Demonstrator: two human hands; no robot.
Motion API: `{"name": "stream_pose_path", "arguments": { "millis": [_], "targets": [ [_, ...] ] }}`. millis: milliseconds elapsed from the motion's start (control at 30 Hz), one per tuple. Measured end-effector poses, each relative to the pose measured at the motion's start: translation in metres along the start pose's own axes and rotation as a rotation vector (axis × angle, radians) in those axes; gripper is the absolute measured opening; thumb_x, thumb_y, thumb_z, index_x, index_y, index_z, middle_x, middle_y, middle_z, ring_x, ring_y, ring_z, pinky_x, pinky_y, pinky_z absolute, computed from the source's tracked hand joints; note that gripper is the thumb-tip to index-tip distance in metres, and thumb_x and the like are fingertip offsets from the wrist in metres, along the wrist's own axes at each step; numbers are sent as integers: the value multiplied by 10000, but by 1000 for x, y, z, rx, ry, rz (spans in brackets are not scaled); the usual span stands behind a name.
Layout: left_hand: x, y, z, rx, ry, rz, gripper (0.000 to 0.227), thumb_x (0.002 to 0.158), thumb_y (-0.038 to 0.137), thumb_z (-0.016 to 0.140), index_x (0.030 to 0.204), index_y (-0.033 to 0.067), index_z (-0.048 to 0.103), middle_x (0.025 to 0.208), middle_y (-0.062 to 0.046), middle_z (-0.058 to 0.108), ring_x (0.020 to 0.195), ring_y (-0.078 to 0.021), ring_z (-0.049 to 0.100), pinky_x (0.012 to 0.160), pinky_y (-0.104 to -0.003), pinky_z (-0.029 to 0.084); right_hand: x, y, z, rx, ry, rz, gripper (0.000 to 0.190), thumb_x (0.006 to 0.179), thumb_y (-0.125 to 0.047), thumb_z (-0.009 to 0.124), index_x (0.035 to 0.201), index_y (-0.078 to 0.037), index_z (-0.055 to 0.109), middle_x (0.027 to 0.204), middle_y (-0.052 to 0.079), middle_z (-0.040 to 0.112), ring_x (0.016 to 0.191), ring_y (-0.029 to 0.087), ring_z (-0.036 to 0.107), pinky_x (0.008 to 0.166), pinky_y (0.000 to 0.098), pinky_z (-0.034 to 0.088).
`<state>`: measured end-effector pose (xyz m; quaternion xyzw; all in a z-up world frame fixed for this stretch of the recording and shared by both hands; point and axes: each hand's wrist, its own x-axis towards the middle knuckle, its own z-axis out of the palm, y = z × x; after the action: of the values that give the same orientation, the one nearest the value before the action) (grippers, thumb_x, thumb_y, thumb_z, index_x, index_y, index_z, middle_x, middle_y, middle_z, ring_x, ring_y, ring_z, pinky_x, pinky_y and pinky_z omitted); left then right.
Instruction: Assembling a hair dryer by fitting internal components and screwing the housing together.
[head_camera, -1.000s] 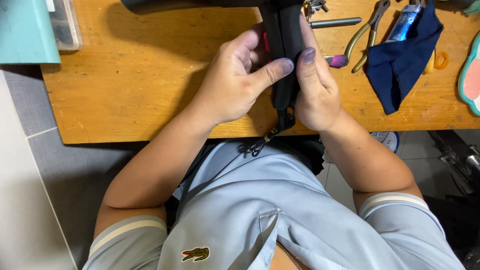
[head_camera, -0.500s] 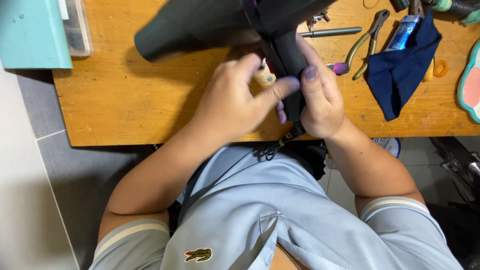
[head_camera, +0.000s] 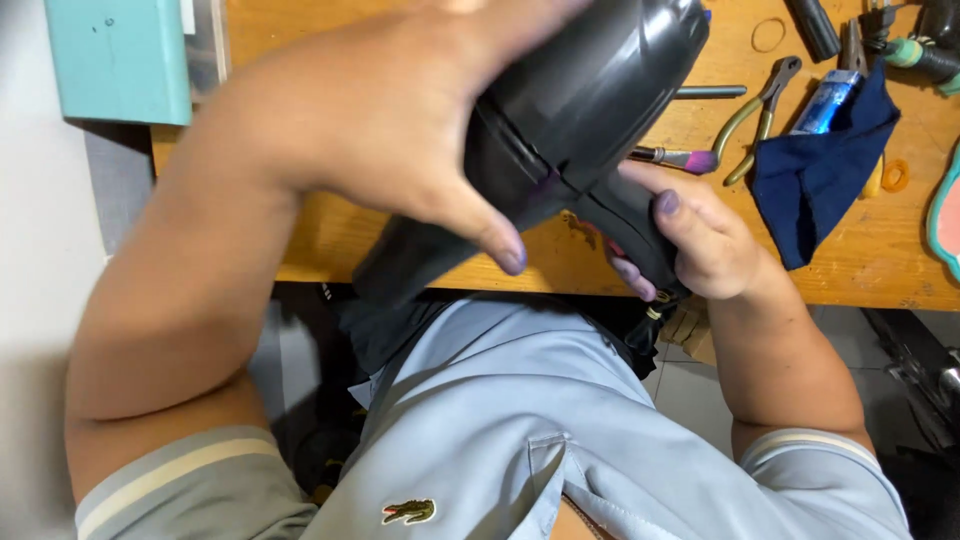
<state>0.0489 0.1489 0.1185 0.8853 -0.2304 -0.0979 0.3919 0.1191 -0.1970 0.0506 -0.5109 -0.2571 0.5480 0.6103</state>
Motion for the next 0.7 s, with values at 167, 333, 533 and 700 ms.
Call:
{"name": "stream_pose_path", "arguments": {
  "millis": [167, 333, 533, 700],
  "targets": [
    [12, -9, 13, -64, 36, 91, 1549, 703, 564, 1239, 1808, 166, 229, 1788, -232, 553, 1560, -436, 609, 1215, -502, 484, -5, 0, -12, -23, -35, -3, 844, 1204, -546, 493, 1671, 149, 384, 711, 206, 626, 453, 201, 608, 374, 281, 550],
    [15, -18, 24, -104, 144, 175, 1336, 835, 470, 1174, 1813, 194, 306, 1871, -176, 509, 1681, -416, 582, 1366, -493, 445, -15, 15, -32, 83, -46, -38, 719, 1252, -408, 486, 1737, 104, 349, 805, 220, 624, 545, 249, 649, 460, 304, 585],
    [21, -20, 30, -138, 166, 174, 1266, 866, 426, 1163, 1806, 246, 335, 1880, -122, 533, 1682, -405, 620, 1380, -499, 477, -19, 8, -36, 11, -38, -4, 760, 1236, -443, 497, 1751, 92, 336, 824, 192, 632, 593, 230, 680, 451, 287, 634],
    [28, -22, 37, -214, 197, 274, 1242, 881, 305, 1210, 1787, 156, 373, 1878, -188, 522, 1776, -412, 576, 1488, -484, 449, -31, 4, -42, -116, -29, 38, 826, 1202, -551, 508, 1775, 19, 334, 898, 215, 733, 517, 209, 671, 449, 271, 600]
  ]
}}
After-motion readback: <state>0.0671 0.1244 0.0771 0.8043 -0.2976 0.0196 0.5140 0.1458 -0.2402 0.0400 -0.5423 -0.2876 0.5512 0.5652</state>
